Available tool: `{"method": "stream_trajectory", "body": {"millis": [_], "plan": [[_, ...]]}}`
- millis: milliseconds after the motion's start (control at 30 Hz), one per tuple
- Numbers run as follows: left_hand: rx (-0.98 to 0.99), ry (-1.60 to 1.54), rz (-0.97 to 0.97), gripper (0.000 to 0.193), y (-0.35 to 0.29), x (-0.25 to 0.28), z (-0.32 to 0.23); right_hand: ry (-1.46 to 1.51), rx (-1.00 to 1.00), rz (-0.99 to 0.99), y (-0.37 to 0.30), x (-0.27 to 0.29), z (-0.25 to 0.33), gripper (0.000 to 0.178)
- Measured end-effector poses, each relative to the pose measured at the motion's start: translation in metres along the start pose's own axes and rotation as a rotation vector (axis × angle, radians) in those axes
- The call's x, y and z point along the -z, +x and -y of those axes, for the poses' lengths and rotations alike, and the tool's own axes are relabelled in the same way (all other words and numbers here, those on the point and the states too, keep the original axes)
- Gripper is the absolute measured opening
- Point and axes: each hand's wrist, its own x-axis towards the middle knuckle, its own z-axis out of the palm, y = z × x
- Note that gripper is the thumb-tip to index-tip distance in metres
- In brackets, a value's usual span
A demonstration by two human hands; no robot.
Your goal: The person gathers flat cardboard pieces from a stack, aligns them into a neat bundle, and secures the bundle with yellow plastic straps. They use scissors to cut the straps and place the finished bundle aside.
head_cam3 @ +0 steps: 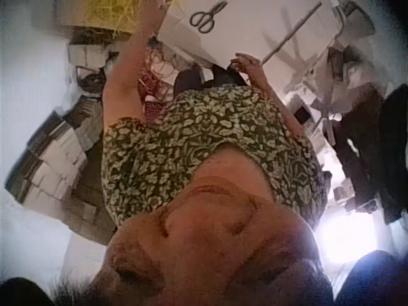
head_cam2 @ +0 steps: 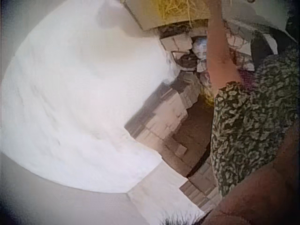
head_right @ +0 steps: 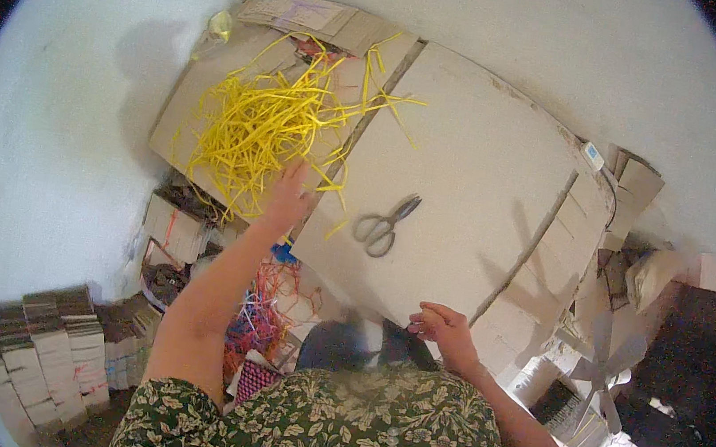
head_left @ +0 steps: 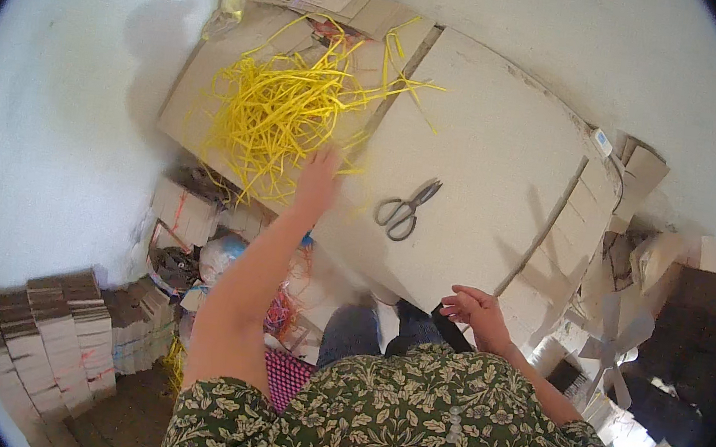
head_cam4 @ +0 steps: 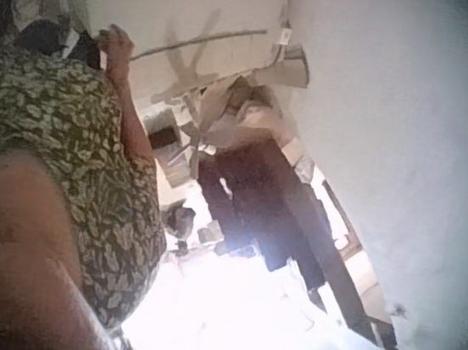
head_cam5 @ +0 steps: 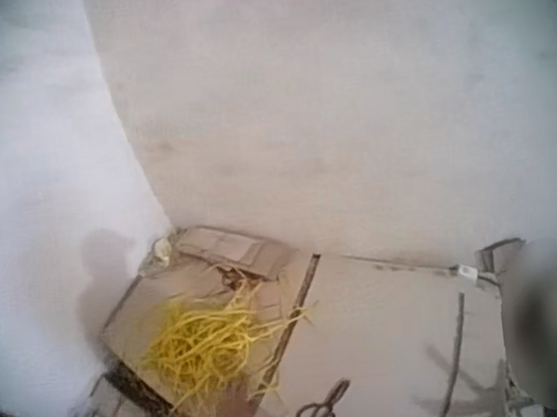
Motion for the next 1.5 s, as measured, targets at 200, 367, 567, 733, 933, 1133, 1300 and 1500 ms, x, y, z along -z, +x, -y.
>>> {"method": "stream_trajectory", "body": {"millis": [200, 367, 567, 733, 933, 1133, 1300, 1500], "plan": [[-0.183, 0.428, 0.090, 0.073, 0.112, -0.019, 0.046, 0.076, -0.026, -0.125, 0.029, -0.017, 0.015, 0.041], [-0.195, 0.545, 0.197, 0.059, 0.164, -0.044, 0.090, 0.172, -0.032, -0.220, 0.059, -0.065, 0.020, 0.039], [-0.344, 0.177, 0.291, 0.018, 0.154, -0.047, 0.116, 0.238, -0.068, -0.093, 0.134, -0.139, 0.034, 0.041], [-0.429, -0.299, 0.279, 0.009, 0.061, -0.001, 0.056, 0.580, -0.033, 0.150, 0.233, -0.177, 0.038, 0.040], [-0.433, -0.333, 0.749, 0.021, -0.002, 0.011, 0.055, 0.622, 0.003, 0.051, 0.245, -0.188, 0.109, 0.024], [-0.064, -0.333, 0.521, 0.056, 0.039, -0.037, 0.138, 0.399, 0.137, 0.004, 0.190, -0.151, 0.150, 0.023], [-0.012, -0.015, 0.655, 0.073, 0.095, -0.082, 0.248, 0.446, 0.309, -0.125, 0.123, -0.104, 0.134, 0.025], [0.003, 0.400, 0.534, 0.073, 0.195, -0.056, 0.330, 0.643, 0.569, -0.605, 0.019, 0.018, 0.103, 0.028]]}}
